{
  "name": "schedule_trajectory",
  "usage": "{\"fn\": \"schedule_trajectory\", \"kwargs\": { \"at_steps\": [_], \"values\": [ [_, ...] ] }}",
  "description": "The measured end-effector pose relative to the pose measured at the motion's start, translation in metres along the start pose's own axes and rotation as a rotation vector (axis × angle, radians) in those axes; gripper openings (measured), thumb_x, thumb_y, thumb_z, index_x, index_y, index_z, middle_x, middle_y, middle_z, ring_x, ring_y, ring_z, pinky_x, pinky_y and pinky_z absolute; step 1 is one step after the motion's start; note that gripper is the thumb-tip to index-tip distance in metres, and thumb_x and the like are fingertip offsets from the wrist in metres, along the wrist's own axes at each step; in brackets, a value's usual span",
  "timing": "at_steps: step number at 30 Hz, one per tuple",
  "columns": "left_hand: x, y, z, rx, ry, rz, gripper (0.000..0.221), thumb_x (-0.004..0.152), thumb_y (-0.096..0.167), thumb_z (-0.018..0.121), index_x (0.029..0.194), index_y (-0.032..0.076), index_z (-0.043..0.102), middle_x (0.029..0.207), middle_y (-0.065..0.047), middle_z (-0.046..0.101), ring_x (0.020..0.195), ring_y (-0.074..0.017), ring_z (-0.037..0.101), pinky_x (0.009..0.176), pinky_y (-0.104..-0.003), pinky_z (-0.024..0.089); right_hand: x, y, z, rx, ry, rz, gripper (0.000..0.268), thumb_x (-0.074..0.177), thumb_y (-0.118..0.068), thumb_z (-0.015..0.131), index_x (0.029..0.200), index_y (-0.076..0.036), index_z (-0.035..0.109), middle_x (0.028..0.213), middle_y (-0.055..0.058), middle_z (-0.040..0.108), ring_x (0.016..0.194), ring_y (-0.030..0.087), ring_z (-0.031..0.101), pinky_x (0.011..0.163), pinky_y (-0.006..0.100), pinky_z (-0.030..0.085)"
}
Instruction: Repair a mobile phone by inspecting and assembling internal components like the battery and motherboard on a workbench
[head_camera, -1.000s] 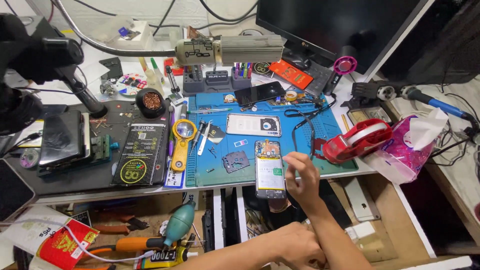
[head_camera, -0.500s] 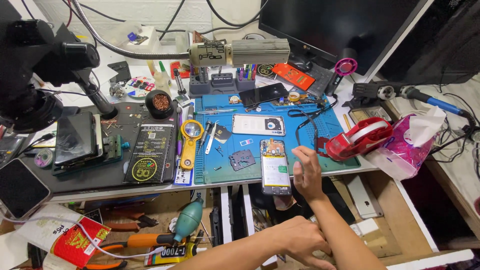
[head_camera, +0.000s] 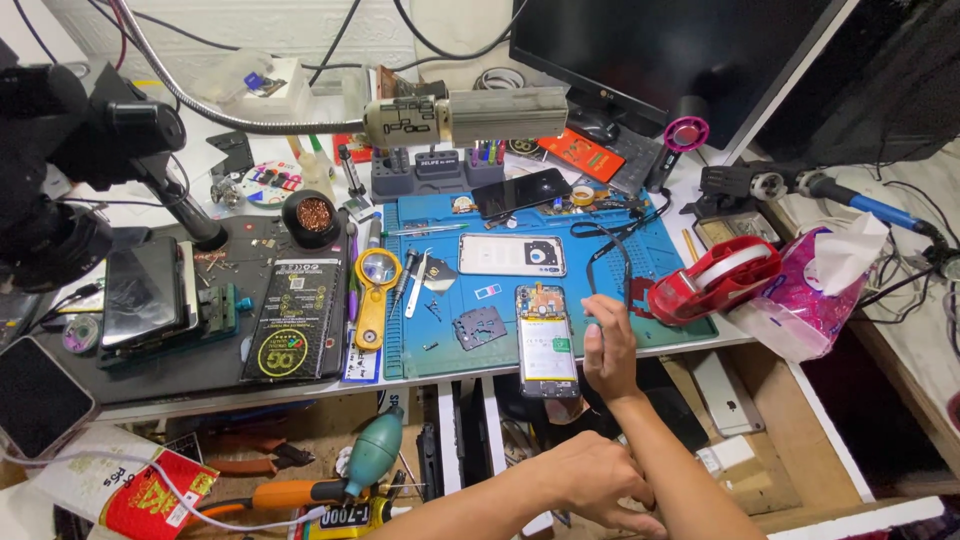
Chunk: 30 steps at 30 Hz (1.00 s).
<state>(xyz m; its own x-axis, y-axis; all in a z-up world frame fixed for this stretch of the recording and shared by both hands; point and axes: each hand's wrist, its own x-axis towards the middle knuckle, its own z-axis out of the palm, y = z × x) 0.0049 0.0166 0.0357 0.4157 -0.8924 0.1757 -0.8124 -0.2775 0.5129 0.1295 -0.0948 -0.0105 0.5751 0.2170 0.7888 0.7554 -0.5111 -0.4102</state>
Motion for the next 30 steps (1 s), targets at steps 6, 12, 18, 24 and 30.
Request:
{"fn": "schedule_trajectory", "kwargs": {
  "at_steps": [6, 12, 18, 24, 30],
  "values": [
    [0.001, -0.004, 0.002, -0.056, 0.009, 0.022, 0.054, 0.097, 0.058, 0.040, 0.092, 0.017, 0.075, 0.092, -0.004, 0.074, 0.091, -0.0325, 0.069, 0.053, -0.046, 0.045, 0.002, 0.000, 0.001, 0.012, 0.011, 0.012, 0.037, 0.110, -0.024, 0.033, 0.131, -0.001, 0.055, 0.123, 0.020, 0.060, 0.100, 0.029, 0.060, 0.088, 0.042, 0.050],
    [0.003, -0.025, 0.034, -0.056, 0.016, 0.022, 0.039, 0.099, 0.049, 0.046, 0.102, 0.022, 0.075, 0.090, -0.005, 0.072, 0.091, -0.0301, 0.068, 0.051, -0.045, 0.044, 0.006, -0.005, 0.000, 0.035, 0.025, 0.021, 0.037, 0.110, -0.023, 0.033, 0.130, -0.001, 0.055, 0.118, 0.021, 0.060, 0.098, 0.029, 0.059, 0.088, 0.042, 0.050],
    [0.006, -0.032, 0.043, -0.087, -0.050, 0.000, 0.025, 0.095, 0.036, 0.061, 0.114, 0.027, 0.075, 0.107, -0.001, 0.077, 0.099, -0.0261, 0.071, 0.058, -0.042, 0.047, 0.003, -0.002, -0.001, 0.047, 0.029, 0.037, 0.036, 0.109, -0.023, 0.034, 0.129, -0.001, 0.055, 0.119, 0.020, 0.060, 0.097, 0.027, 0.060, 0.086, 0.040, 0.050],
    [0.001, -0.009, 0.007, -0.120, 0.068, -0.019, 0.046, 0.100, 0.054, 0.045, 0.098, 0.022, 0.078, 0.096, 0.001, 0.077, 0.092, -0.0274, 0.071, 0.053, -0.042, 0.044, 0.004, -0.001, -0.001, 0.072, 0.032, 0.059, 0.036, 0.109, -0.022, 0.033, 0.128, 0.000, 0.055, 0.116, 0.020, 0.060, 0.097, 0.027, 0.059, 0.087, 0.041, 0.050],
    [0.003, -0.016, -0.004, -0.246, 0.033, -0.071, 0.048, 0.097, 0.055, 0.048, 0.101, 0.019, 0.079, 0.099, 0.001, 0.077, 0.087, -0.0254, 0.071, 0.056, -0.038, 0.042, 0.001, 0.002, -0.002, 0.102, 0.032, 0.071, 0.036, 0.108, -0.021, 0.034, 0.130, -0.001, 0.053, 0.116, 0.019, 0.061, 0.095, 0.027, 0.060, 0.085, 0.041, 0.051]
  ]
}}
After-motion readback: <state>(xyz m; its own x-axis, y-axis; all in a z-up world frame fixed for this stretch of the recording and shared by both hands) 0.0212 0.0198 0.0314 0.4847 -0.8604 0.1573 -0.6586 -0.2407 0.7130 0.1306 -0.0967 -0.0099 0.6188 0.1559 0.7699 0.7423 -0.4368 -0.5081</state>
